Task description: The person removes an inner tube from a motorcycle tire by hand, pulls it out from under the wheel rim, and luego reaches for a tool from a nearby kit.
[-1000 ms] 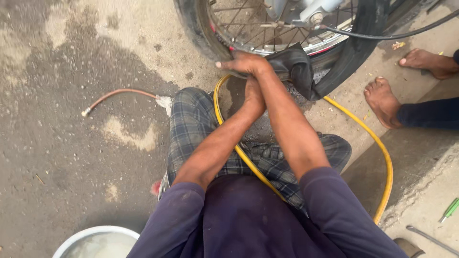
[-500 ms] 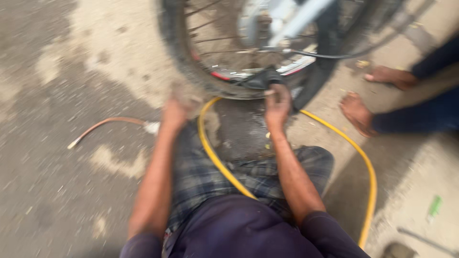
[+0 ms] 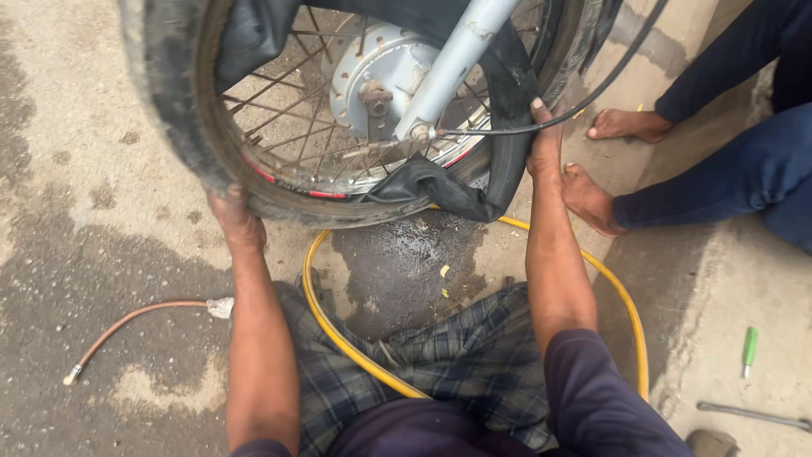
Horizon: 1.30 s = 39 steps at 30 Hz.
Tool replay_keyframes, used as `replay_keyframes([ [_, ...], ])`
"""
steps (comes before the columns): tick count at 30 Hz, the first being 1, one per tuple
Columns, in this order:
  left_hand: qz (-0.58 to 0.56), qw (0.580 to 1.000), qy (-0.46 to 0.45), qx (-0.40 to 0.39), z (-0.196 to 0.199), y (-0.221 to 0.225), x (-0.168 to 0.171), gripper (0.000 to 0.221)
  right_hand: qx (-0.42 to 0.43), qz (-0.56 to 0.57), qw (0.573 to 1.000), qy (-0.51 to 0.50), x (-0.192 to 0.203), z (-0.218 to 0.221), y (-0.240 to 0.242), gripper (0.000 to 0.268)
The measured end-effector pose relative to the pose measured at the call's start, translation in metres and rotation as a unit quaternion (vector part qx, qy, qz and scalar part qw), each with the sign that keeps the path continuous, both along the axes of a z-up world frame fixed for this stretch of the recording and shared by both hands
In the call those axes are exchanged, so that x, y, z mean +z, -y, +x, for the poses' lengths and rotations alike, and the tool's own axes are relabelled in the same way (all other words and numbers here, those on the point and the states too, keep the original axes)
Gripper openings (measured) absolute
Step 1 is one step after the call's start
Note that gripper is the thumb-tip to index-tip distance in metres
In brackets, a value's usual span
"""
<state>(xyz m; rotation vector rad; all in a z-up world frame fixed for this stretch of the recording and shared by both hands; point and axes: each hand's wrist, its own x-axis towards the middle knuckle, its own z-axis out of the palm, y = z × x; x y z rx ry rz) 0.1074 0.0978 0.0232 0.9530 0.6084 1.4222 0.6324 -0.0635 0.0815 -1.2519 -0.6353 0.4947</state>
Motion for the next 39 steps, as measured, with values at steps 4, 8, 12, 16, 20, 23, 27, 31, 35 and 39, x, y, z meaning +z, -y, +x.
replay_keyframes([
  [4, -0.025, 0.999, -0.005, 0.022, 0.001, -0.001, -0.008, 0.11, -0.14, -0.088, 0.964, 0.208, -0.028, -0.001, -0.012, 0.091],
  [8, 0.005, 0.997, -0.041, 0.063, 0.001, -0.004, 0.019, 0.101, -0.184, -0.129, 0.955, 0.196, -0.046, -0.005, -0.013, 0.097],
  [12, 0.035, 0.959, -0.27, 0.08, -0.013, -0.029, 0.122, 0.089, -0.201, -0.16, 0.948, 0.188, -0.129, -0.048, -0.007, 0.091],
  [16, 0.192, 0.908, -0.372, -0.01, -0.005, -0.107, 0.245, 0.075, -0.253, -0.229, 0.94, 0.032, -0.222, -0.21, -0.029, 0.084],
  [20, 0.277, 0.784, -0.537, 0.143, 0.011, -0.102, 0.282, 0.076, -0.215, -0.235, 0.938, -0.136, -0.205, -0.288, -0.036, 0.099],
  [23, 0.343, 0.682, -0.595, 0.252, 0.04, -0.083, 0.26, 0.082, -0.067, -0.277, 0.925, -0.25, -0.172, -0.269, -0.013, 0.094],
  [27, 0.311, 0.66, -0.64, 0.243, 0.018, -0.011, 0.194, 0.096, 0.132, -0.338, 0.89, -0.277, -0.167, -0.236, 0.021, 0.072],
  [31, 0.308, 0.685, -0.652, 0.104, -0.015, 0.07, 0.122, 0.06, -0.086, -0.394, 0.9, -0.162, -0.145, -0.123, 0.035, 0.044],
  [35, 0.429, 0.607, -0.652, -0.149, 0.019, 0.107, 0.065, 0.059, -0.197, -0.07, 0.915, -0.344, -0.087, -0.01, 0.025, 0.023],
  [39, 0.423, 0.557, -0.707, -0.105, 0.076, 0.093, 0.046, 0.074, -0.241, -0.027, 0.908, -0.341, -0.07, -0.034, 0.018, 0.033],
])
